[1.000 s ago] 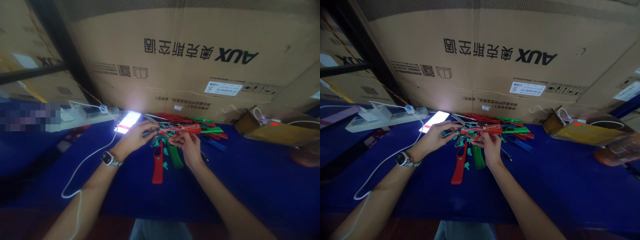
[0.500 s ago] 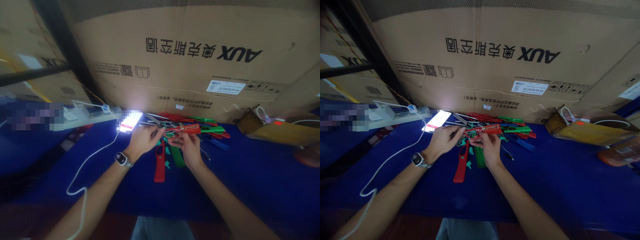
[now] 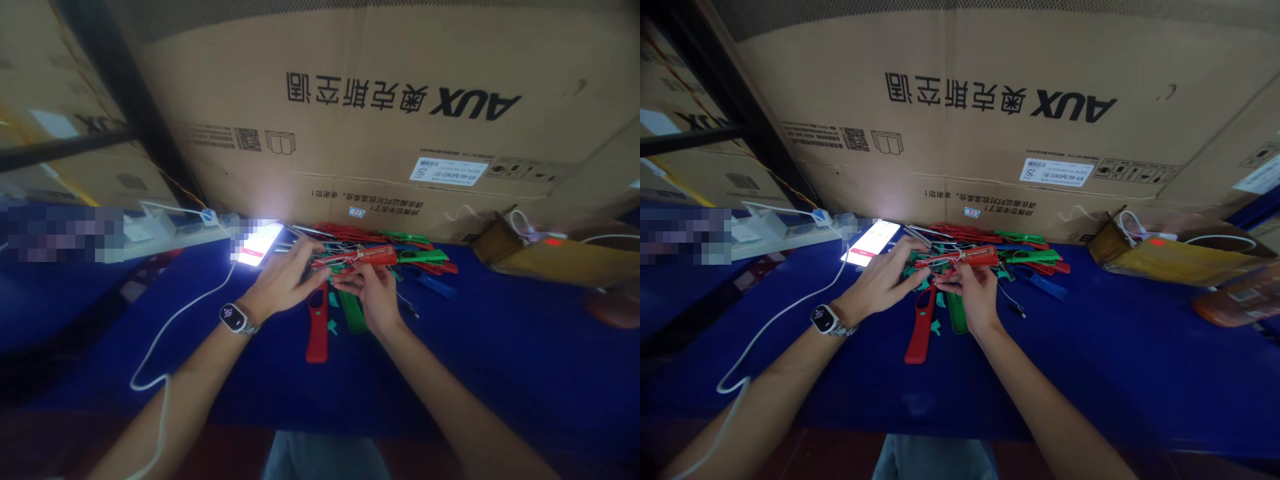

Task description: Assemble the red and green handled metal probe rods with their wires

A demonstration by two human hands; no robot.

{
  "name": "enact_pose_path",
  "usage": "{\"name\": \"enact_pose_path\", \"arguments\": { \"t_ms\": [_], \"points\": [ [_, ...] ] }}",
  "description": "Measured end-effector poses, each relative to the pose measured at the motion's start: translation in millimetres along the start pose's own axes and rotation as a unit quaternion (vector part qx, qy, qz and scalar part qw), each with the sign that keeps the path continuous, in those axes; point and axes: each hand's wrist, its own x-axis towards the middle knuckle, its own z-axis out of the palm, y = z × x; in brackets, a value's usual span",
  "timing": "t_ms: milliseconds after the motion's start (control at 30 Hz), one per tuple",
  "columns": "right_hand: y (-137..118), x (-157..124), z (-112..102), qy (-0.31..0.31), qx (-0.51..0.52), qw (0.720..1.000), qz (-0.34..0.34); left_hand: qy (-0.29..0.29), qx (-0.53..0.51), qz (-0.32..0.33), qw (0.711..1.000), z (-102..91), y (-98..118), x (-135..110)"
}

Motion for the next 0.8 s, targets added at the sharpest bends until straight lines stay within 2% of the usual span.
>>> {"name": "enact_pose_path", "arguments": {
  "t_ms": [67,167,367,500,700,800],
  "points": [
    [-0.5,1.1,-0.8,0.002,0.002,1.0,0.002,0.003,-0.015,0.023,1.0,-0.6,0.0,-0.7],
    [-1.0,1.9,-1.3,0.005,0.006,1.0,0.005,-0.005,-0.028,0.019,0.999,-0.9,0.7,-1.3],
    [-1.4,1.8,-0.9,0.001,0.006,1.0,0.006,0.032,-0.049,0.014,0.998,0.2,-1.8,-1.8],
    [-0.3,2.8,-2.2,0.007,0.002,1.0,0.008,0.009,-0.039,0.02,0.999,2.1,-5.0,-2.0],
    [-1.0,3.9,-4.0,0.016,-0.012,1.0,0.001,0.02,-0.113,0.076,0.99,10.9,-11.3,0.6],
    [-1.5,3.8,-4.5,0.017,-0.026,1.0,-0.002,0.046,-0.102,0.087,0.99,10.2,-12.1,2.9]
  ]
}}
